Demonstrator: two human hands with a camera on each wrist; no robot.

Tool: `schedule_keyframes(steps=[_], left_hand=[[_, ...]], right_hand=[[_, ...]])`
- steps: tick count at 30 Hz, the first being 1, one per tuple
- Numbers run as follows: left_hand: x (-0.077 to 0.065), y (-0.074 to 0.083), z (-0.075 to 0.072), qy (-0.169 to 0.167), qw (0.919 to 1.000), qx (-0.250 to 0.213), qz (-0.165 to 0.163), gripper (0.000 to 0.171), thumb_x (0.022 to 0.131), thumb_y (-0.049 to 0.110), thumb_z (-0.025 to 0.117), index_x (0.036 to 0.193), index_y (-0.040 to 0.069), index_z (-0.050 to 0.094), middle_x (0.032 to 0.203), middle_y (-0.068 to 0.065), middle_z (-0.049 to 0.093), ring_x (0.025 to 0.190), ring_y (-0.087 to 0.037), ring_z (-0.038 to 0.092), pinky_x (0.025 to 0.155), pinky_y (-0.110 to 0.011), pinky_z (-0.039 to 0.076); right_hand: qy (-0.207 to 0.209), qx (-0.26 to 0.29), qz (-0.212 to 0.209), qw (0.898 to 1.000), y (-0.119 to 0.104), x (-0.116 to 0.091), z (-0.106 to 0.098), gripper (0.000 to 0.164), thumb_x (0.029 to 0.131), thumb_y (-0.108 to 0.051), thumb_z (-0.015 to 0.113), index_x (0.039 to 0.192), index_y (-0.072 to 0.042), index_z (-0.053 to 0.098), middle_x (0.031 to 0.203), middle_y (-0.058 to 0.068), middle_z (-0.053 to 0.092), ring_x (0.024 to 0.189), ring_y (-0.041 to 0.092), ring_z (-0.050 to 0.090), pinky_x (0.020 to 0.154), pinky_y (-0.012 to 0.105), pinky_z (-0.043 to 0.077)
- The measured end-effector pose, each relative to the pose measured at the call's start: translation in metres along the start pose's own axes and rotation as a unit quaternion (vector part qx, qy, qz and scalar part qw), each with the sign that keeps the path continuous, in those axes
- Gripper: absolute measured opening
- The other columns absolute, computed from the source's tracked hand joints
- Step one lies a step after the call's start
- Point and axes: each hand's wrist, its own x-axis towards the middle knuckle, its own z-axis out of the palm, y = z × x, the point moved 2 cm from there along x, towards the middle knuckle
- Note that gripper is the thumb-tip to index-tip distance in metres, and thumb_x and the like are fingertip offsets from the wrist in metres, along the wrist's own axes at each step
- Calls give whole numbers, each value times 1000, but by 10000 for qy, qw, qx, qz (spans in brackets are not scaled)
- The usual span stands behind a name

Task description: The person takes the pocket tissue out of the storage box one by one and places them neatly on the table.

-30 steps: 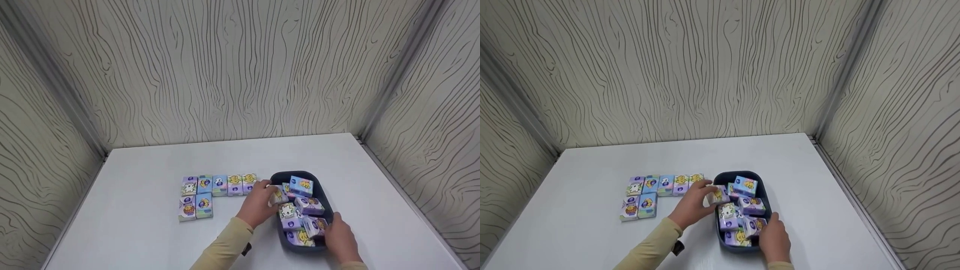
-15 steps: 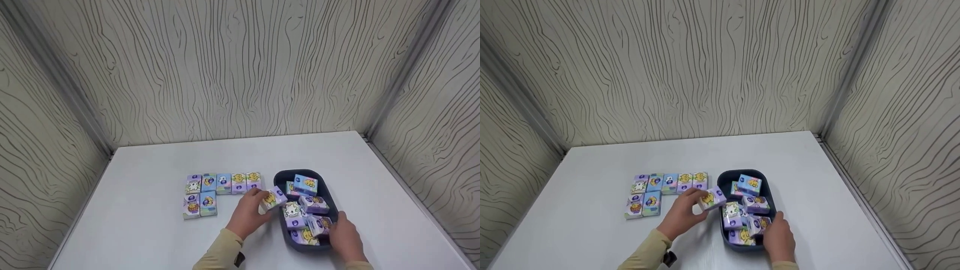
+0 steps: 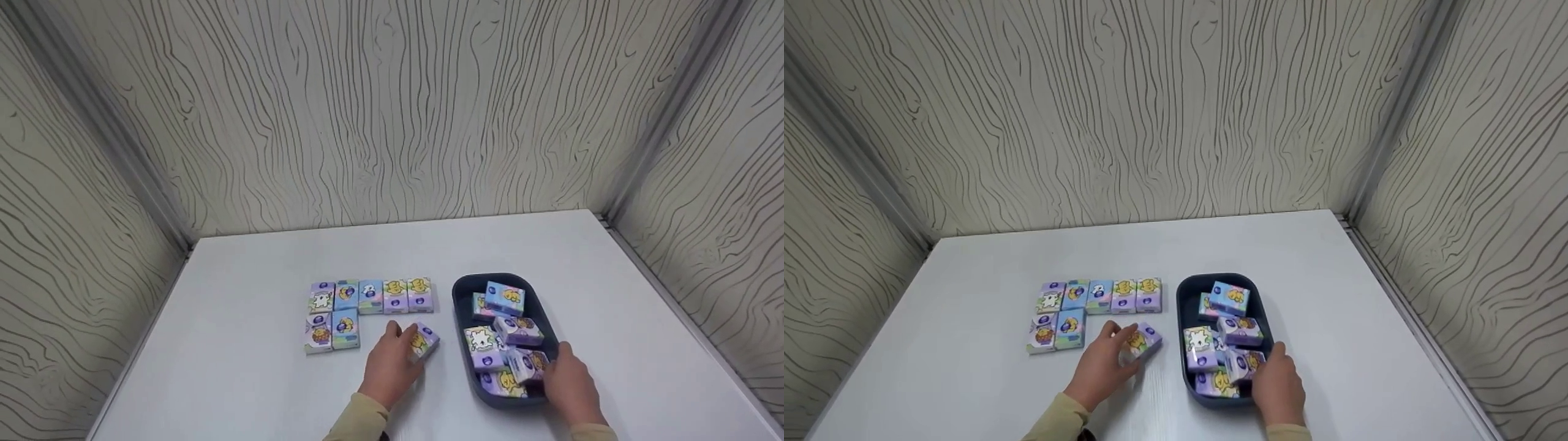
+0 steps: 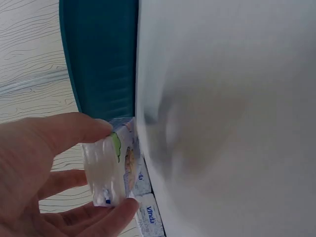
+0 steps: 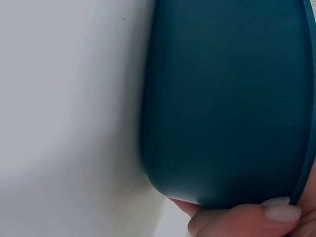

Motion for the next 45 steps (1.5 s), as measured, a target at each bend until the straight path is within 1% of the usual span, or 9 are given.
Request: schedule_keyframes(steps=[8, 14, 17, 19, 23, 28, 33, 38, 45], left_hand=[[-4, -3, 8, -454, 9974, 552, -132, 51, 80, 21, 78, 128, 15, 62, 131, -22, 48, 107, -34, 59, 86, -49, 52], [-6, 8, 10, -432, 9765, 1906, 905, 44, 85, 20, 72, 126, 6, 61, 128, -15, 50, 116, -28, 51, 97, -42, 46], [-7, 14, 12, -566, 9609, 2268, 1487, 38, 93, 15, 64, 129, 6, 59, 135, -11, 50, 128, -24, 45, 105, -37, 39], [-6, 15, 13, -701, 9575, 2287, 1612, 37, 94, 12, 61, 130, 7, 58, 136, -10, 50, 129, -22, 46, 105, -35, 39], [-3, 9, 9, -603, 9641, 2192, 1375, 33, 91, 7, 63, 124, 5, 62, 129, -11, 56, 122, -23, 52, 98, -34, 46], [2, -12, -3, 73, 9743, 1955, 1118, 25, 86, 1, 68, 110, 0, 68, 117, -17, 62, 110, -30, 59, 89, -37, 52], [4, -30, -8, 306, 9782, 1861, 865, 22, 83, 3, 72, 104, -2, 70, 117, -19, 60, 105, -31, 60, 85, -36, 54], [4, -36, -11, 580, 9757, 1870, 980, 19, 81, 3, 74, 99, -3, 71, 111, -18, 60, 99, -29, 61, 82, -33, 55], [2, -41, -12, 429, 9796, 1788, 810, 23, 87, 2, 68, 109, -3, 68, 123, -20, 56, 112, -32, 57, 90, -36, 51]], right_hand=[[78, -31, -103, 9999, 1, -1, -2, 41, 93, -3, 36, 128, 18, 30, 118, 42, 47, 106, 55, 51, 80, 60, 48], [-28, -77, 15, 10000, 0, 0, -1, 45, 95, -3, 35, 133, 19, 26, 122, 42, 44, 111, 54, 48, 84, 60, 46], [-90, -54, 62, 9999, -1, 0, -1, 46, 95, -4, 36, 134, 19, 24, 124, 43, 43, 113, 55, 46, 85, 60, 46], [-100, -53, 82, 9999, -1, 0, -1, 47, 95, -4, 36, 134, 19, 23, 125, 43, 42, 114, 55, 45, 86, 61, 45], [-73, -41, 71, 9999, -2, -1, -2, 48, 95, -4, 36, 135, 20, 23, 127, 43, 39, 116, 55, 44, 89, 61, 43], [11, -34, 12, 10000, -3, -2, -2, 48, 95, -3, 36, 135, 20, 23, 128, 43, 39, 116, 55, 44, 89, 62, 43], [74, -63, -62, 9999, -1, -3, -1, 46, 94, -3, 35, 134, 20, 25, 125, 43, 42, 113, 55, 46, 87, 61, 45], [87, -70, -107, 9999, 1, -2, -3, 46, 94, -4, 36, 133, 19, 26, 123, 44, 43, 111, 55, 47, 85, 61, 45], [70, -64, -167, 9998, 1, -3, -2, 43, 93, -4, 36, 129, 18, 29, 118, 44, 46, 107, 55, 50, 81, 61, 47]])
